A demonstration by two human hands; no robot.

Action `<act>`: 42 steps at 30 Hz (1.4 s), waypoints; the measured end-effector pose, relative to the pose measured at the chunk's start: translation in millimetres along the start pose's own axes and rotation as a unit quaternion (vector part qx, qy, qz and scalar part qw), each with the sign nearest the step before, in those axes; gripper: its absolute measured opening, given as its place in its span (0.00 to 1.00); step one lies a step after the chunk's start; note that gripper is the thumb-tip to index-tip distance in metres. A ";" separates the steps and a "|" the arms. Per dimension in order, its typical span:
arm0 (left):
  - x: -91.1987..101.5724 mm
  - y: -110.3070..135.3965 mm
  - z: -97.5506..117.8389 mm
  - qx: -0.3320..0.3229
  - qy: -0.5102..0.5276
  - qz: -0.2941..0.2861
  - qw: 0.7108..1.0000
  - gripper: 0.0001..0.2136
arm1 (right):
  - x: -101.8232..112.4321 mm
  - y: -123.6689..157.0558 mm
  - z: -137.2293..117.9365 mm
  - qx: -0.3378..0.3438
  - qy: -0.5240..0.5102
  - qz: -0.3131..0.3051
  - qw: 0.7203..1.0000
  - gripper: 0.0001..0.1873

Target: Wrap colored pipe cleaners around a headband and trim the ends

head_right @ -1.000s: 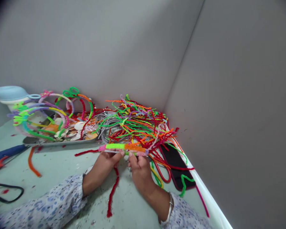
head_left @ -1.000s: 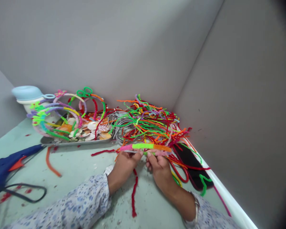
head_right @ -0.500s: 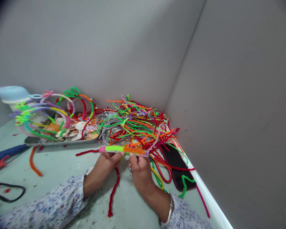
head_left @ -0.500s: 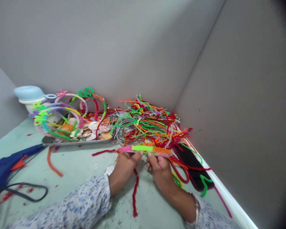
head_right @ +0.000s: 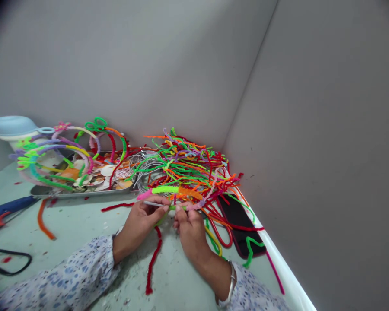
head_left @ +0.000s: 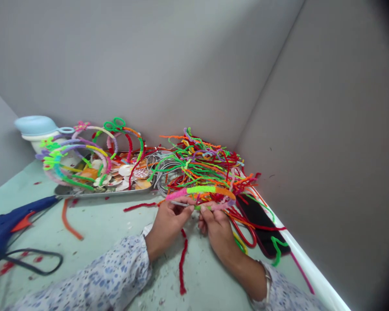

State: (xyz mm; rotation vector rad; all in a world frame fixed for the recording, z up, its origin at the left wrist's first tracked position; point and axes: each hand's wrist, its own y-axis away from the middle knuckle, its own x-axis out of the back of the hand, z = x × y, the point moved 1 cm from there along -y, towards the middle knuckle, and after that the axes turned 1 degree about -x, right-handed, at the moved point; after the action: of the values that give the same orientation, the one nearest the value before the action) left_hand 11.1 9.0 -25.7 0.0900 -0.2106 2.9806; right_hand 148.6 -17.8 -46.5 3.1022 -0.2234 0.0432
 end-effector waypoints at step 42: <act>0.8 -3.7 2.0 -0.015 -0.023 -0.012 1.000 0.07 | 3.0 -2.4 12.1 0.070 0.031 0.007 0.997 0.15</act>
State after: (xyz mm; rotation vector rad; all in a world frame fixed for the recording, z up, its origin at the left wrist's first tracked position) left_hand 10.9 12.4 -23.1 0.1578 -0.2588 2.9515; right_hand 152.1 -16.2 -58.6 3.2328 -0.2506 0.1628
